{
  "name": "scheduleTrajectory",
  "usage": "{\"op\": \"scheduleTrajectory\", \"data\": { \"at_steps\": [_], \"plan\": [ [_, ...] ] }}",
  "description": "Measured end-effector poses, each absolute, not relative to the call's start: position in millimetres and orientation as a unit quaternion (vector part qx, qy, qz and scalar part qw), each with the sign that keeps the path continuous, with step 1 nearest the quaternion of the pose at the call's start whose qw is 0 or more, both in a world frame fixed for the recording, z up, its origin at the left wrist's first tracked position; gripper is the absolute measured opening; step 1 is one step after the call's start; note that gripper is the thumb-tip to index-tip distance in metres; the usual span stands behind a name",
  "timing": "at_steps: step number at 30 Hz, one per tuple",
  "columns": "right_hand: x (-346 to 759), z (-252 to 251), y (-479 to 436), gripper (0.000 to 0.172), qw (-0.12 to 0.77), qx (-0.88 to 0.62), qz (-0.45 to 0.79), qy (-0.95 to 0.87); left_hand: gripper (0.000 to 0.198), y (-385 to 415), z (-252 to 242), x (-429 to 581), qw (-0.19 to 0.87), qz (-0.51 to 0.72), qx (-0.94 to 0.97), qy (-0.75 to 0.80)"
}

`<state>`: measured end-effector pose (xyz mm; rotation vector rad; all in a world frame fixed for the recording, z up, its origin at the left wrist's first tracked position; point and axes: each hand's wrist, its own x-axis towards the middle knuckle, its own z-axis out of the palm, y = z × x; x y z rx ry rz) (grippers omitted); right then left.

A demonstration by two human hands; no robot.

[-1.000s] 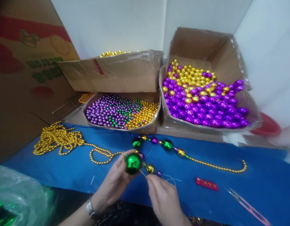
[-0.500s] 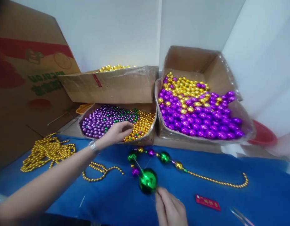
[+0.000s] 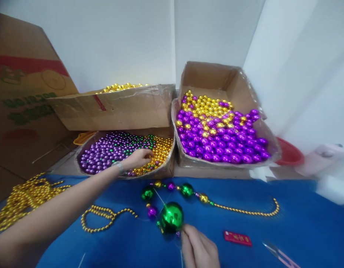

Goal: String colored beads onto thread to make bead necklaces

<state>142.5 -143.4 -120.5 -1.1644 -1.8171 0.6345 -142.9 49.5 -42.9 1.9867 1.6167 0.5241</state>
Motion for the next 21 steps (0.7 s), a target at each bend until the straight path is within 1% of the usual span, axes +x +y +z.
{"op": "scheduleTrajectory", "data": {
  "at_steps": [3,4,6,8,10,15,21],
  "plan": [
    [144.6,-108.7,-138.9,0.017,0.426,-0.448,0.254,-0.744,0.028,16.7,-27.0,-134.0,0.327,0.298,0.705,0.555],
    [144.7,-105.0,-137.2,0.016,0.429,-0.441,0.246,-0.749,0.030,4.0,-24.2,-129.4,0.367,0.335,0.683,0.536],
    [143.9,-99.0,-134.1,0.015,0.438,-0.429,0.223,-0.758,0.027,-20.0,-21.9,-119.3,0.498,0.411,0.591,0.484],
    [142.0,-95.5,-131.9,0.015,0.437,-0.424,0.202,-0.768,0.022,-39.0,-22.6,-109.9,0.631,0.463,0.462,0.419],
    [140.2,-94.7,-130.8,0.016,0.431,-0.420,0.181,-0.777,0.018,-51.3,-24.7,-102.9,0.696,0.477,0.382,0.378],
    [139.6,-96.9,-131.7,0.017,0.429,-0.425,0.155,-0.782,0.017,-62.3,-29.0,-96.0,0.724,0.471,0.354,0.358],
    [144.9,-101.4,-132.8,0.019,0.408,-0.432,0.136,-0.793,0.021,-65.2,-29.2,-94.1,0.711,0.452,0.383,0.380]
  ]
}}
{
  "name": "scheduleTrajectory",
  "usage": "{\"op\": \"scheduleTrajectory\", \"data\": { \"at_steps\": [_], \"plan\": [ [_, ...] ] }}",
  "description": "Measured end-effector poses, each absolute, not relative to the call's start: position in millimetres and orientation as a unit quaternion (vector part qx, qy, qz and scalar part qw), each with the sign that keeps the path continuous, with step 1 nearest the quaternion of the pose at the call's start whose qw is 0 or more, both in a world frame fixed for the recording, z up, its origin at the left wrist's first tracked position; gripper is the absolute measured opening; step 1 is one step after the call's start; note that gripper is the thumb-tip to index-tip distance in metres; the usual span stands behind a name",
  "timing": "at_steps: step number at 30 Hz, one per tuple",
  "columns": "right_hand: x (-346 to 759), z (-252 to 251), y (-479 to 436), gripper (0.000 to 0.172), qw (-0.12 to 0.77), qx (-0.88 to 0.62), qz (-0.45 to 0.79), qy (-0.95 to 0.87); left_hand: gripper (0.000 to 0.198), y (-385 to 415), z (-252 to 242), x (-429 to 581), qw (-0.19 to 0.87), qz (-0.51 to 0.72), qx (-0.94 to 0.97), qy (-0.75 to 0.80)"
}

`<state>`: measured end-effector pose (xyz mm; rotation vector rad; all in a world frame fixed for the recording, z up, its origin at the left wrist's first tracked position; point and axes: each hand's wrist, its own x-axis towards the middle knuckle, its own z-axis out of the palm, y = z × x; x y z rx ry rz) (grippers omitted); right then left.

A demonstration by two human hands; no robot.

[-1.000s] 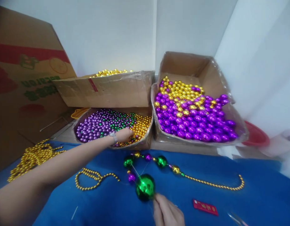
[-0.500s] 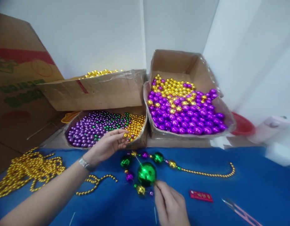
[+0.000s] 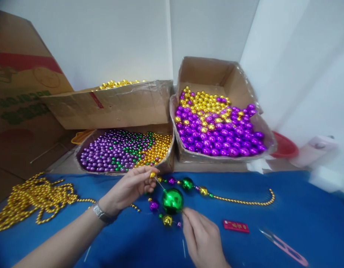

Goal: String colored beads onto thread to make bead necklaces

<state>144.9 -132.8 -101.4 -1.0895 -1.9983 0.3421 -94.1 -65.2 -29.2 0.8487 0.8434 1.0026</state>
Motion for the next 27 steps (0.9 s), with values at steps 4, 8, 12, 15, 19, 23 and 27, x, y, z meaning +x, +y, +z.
{"op": "scheduleTrajectory", "data": {
  "at_steps": [4,8,12,15,19,23,27],
  "plan": [
    [148.5,-106.9,-129.9,0.021,0.395,-0.430,0.074,-0.808,0.023,-67.3,-20.9,-89.4,0.632,0.426,0.479,0.435],
    [149.6,-117.4,-121.5,0.021,0.389,-0.452,0.101,-0.796,0.027,-68.7,-22.7,-71.5,0.545,0.357,0.592,0.474],
    [157.4,-142.4,-113.3,0.024,0.329,-0.516,0.173,-0.772,0.022,-64.6,-60.3,-46.6,0.512,0.385,0.611,0.466],
    [169.1,-158.6,-110.1,0.024,0.299,-0.528,0.157,-0.779,0.025,-59.0,-93.2,-34.6,0.478,0.386,0.632,0.471],
    [177.8,-152.4,-105.1,0.026,0.309,-0.539,0.133,-0.773,0.023,-53.2,-89.4,-28.5,0.384,0.377,0.702,0.467],
    [167.4,-125.7,-97.6,0.034,0.376,-0.488,0.152,-0.773,0.018,-48.2,-36.6,-20.4,0.336,0.394,0.742,0.425],
    [158.9,-108.4,-93.3,0.028,0.459,-0.463,0.217,-0.727,0.021,-34.7,8.8,-7.7,0.343,0.371,0.777,0.376]
  ]
}}
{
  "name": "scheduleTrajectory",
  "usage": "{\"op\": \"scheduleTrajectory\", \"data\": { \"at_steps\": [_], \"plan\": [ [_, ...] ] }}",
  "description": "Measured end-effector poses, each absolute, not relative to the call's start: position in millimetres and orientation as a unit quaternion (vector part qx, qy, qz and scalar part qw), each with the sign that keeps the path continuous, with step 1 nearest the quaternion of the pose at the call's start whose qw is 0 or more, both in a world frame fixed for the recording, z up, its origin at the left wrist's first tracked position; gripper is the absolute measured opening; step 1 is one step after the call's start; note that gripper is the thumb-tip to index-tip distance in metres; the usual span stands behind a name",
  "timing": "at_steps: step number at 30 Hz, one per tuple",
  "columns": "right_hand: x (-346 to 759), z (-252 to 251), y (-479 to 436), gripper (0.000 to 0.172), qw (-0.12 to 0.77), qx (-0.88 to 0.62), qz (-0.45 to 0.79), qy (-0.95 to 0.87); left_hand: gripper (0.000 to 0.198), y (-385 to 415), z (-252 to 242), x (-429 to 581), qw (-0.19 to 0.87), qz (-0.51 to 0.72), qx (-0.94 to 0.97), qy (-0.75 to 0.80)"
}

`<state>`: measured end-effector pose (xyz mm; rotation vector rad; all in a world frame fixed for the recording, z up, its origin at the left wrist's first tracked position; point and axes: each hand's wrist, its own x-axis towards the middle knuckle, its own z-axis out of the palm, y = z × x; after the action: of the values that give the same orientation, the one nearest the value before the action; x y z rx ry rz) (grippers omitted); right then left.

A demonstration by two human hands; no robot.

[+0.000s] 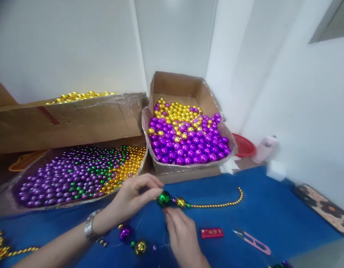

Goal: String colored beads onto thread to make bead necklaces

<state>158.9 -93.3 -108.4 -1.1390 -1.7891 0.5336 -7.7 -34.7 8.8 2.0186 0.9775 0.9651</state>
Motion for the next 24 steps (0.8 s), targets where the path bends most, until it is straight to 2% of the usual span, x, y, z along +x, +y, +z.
{"op": "scheduleTrajectory", "data": {
  "at_steps": [3,5,7,8,10,13,19,21,24],
  "plan": [
    [162.1,-106.8,-92.5,0.030,0.478,-0.488,0.280,-0.674,0.035,-8.5,28.1,3.3,0.331,0.309,0.811,0.372],
    [165.7,-108.7,-92.8,0.032,0.476,-0.497,0.320,-0.651,0.040,18.2,34.8,12.6,0.225,0.256,0.854,0.393],
    [168.4,-110.9,-93.3,0.034,0.474,-0.501,0.343,-0.638,0.034,48.8,35.4,23.8,0.078,0.189,0.885,0.418],
    [169.2,-111.6,-93.7,0.034,0.473,-0.503,0.348,-0.634,0.030,63.9,33.3,29.8,0.044,0.165,0.888,0.428],
    [169.8,-112.2,-94.2,0.036,0.474,-0.509,0.344,-0.631,0.025,90.5,25.9,41.3,0.020,0.122,0.888,0.443],
    [170.4,-110.4,-95.0,0.037,0.475,-0.512,0.328,-0.636,0.025,114.5,15.4,53.4,0.036,0.081,0.887,0.454],
    [173.9,-99.9,-100.8,0.035,0.490,-0.528,0.259,-0.643,0.031,92.0,21.5,40.8,0.107,0.157,0.877,0.442],
    [174.9,-97.0,-103.8,0.034,0.494,-0.527,0.238,-0.650,0.031,68.1,22.6,27.4,0.230,0.253,0.837,0.428],
    [175.4,-95.9,-108.2,0.029,0.481,-0.509,0.220,-0.679,0.029,31.0,15.8,8.0,0.527,0.424,0.639,0.367]
  ]
}}
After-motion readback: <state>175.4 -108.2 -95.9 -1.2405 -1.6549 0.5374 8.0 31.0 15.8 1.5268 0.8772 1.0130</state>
